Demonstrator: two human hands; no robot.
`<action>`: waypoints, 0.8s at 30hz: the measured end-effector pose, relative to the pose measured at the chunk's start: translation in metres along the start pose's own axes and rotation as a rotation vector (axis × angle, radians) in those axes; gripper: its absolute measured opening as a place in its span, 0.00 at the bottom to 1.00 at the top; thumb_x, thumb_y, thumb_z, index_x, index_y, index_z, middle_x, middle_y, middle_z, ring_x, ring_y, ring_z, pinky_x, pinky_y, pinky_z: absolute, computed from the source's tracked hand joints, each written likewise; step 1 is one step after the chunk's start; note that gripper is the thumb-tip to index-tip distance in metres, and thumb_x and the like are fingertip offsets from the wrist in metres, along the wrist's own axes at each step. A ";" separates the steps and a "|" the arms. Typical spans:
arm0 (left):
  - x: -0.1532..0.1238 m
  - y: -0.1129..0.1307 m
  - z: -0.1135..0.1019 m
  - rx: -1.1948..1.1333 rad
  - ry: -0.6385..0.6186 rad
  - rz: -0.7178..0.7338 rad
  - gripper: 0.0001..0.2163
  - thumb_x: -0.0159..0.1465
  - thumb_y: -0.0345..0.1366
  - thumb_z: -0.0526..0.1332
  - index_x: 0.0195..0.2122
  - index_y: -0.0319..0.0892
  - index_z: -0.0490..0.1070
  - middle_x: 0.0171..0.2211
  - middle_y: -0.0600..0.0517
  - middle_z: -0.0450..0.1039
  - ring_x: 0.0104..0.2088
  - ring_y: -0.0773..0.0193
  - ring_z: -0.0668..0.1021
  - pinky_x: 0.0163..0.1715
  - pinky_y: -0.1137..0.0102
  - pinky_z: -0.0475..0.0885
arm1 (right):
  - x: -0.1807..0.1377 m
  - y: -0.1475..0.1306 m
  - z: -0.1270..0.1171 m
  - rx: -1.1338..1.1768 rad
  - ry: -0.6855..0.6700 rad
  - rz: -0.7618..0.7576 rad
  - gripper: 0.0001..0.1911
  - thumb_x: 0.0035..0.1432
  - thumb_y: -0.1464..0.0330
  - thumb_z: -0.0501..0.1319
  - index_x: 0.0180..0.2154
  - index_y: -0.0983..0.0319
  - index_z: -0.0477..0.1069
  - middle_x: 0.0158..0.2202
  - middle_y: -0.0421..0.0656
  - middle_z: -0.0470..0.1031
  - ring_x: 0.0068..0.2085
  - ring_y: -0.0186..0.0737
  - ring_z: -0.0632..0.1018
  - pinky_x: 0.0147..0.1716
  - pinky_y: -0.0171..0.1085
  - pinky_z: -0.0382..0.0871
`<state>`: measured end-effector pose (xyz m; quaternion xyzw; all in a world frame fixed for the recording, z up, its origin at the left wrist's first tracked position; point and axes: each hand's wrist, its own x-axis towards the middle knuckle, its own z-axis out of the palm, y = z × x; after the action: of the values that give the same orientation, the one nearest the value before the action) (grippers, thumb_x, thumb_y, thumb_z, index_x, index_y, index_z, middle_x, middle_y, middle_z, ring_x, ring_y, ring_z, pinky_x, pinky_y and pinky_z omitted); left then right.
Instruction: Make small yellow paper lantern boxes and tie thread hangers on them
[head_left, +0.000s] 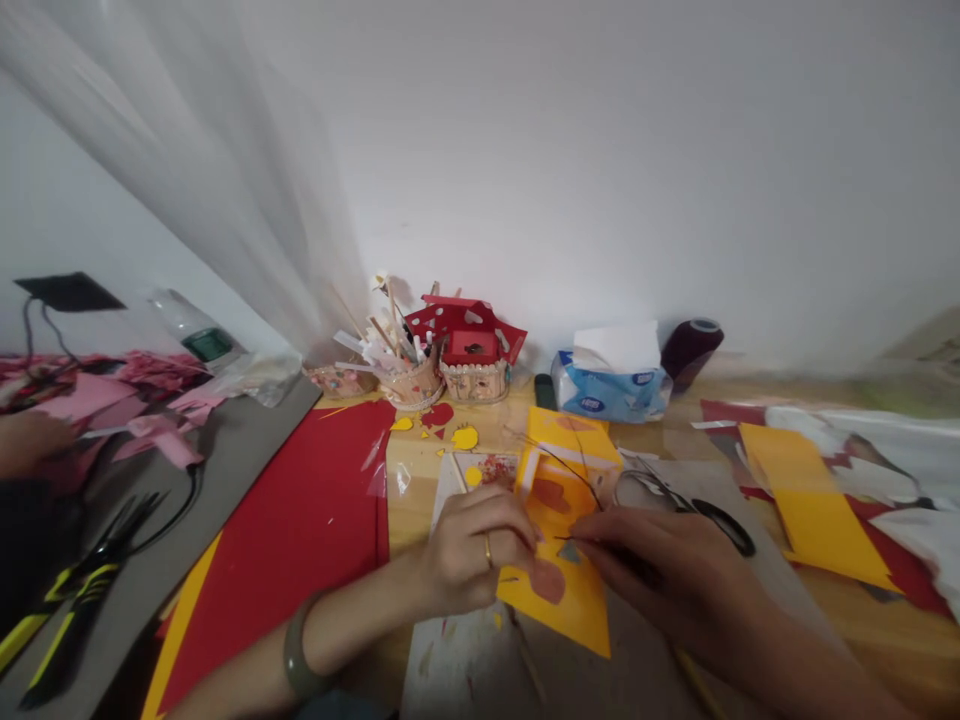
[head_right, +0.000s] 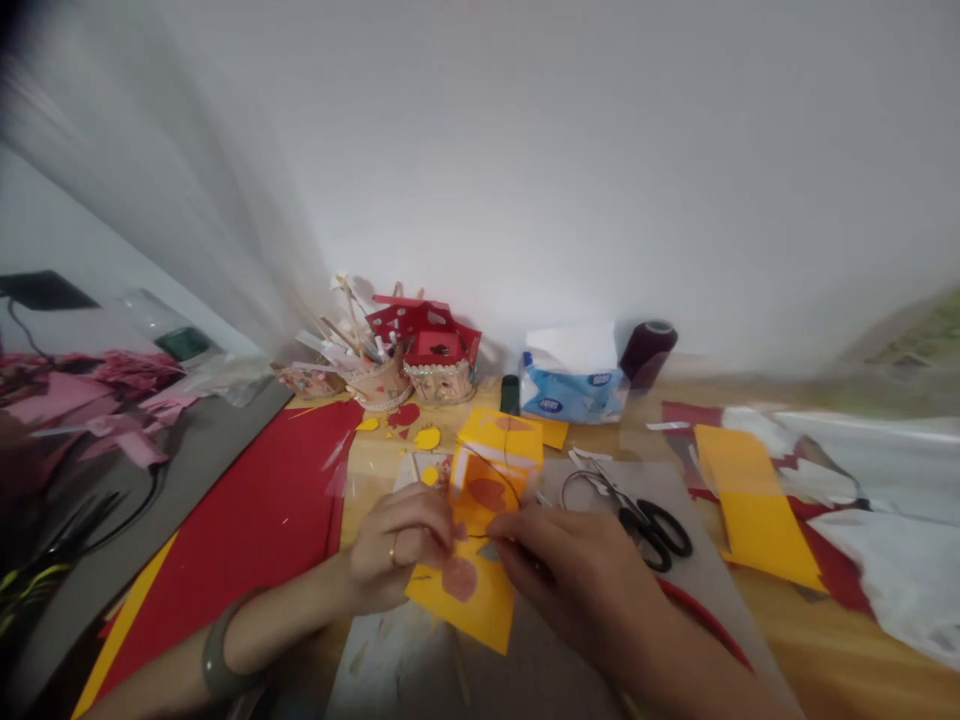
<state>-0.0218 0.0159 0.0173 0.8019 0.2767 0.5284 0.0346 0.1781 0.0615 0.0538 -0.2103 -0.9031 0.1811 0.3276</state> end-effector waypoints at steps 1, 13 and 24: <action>0.001 0.000 -0.001 0.031 0.006 0.029 0.07 0.62 0.32 0.60 0.27 0.38 0.67 0.25 0.52 0.72 0.27 0.67 0.75 0.28 0.71 0.70 | 0.000 -0.001 0.002 -0.021 0.016 -0.032 0.10 0.59 0.75 0.52 0.31 0.60 0.71 0.21 0.37 0.75 0.19 0.28 0.73 0.19 0.27 0.61; 0.002 0.004 -0.011 0.232 -0.052 0.150 0.07 0.64 0.31 0.57 0.29 0.39 0.69 0.29 0.51 0.77 0.29 0.68 0.76 0.29 0.74 0.74 | -0.008 -0.005 0.003 -0.195 -0.172 -0.106 0.10 0.62 0.73 0.50 0.33 0.61 0.69 0.22 0.37 0.71 0.21 0.31 0.71 0.20 0.32 0.56; 0.006 0.006 -0.012 0.244 -0.131 0.171 0.08 0.66 0.29 0.54 0.30 0.39 0.69 0.29 0.52 0.79 0.29 0.68 0.77 0.30 0.74 0.74 | 0.005 -0.011 -0.001 -0.249 -0.301 -0.116 0.11 0.57 0.78 0.52 0.26 0.60 0.65 0.21 0.36 0.71 0.20 0.31 0.69 0.18 0.33 0.53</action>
<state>-0.0284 0.0111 0.0301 0.8534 0.2670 0.4385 -0.0902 0.1726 0.0552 0.0623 -0.1676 -0.9679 0.0782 0.1703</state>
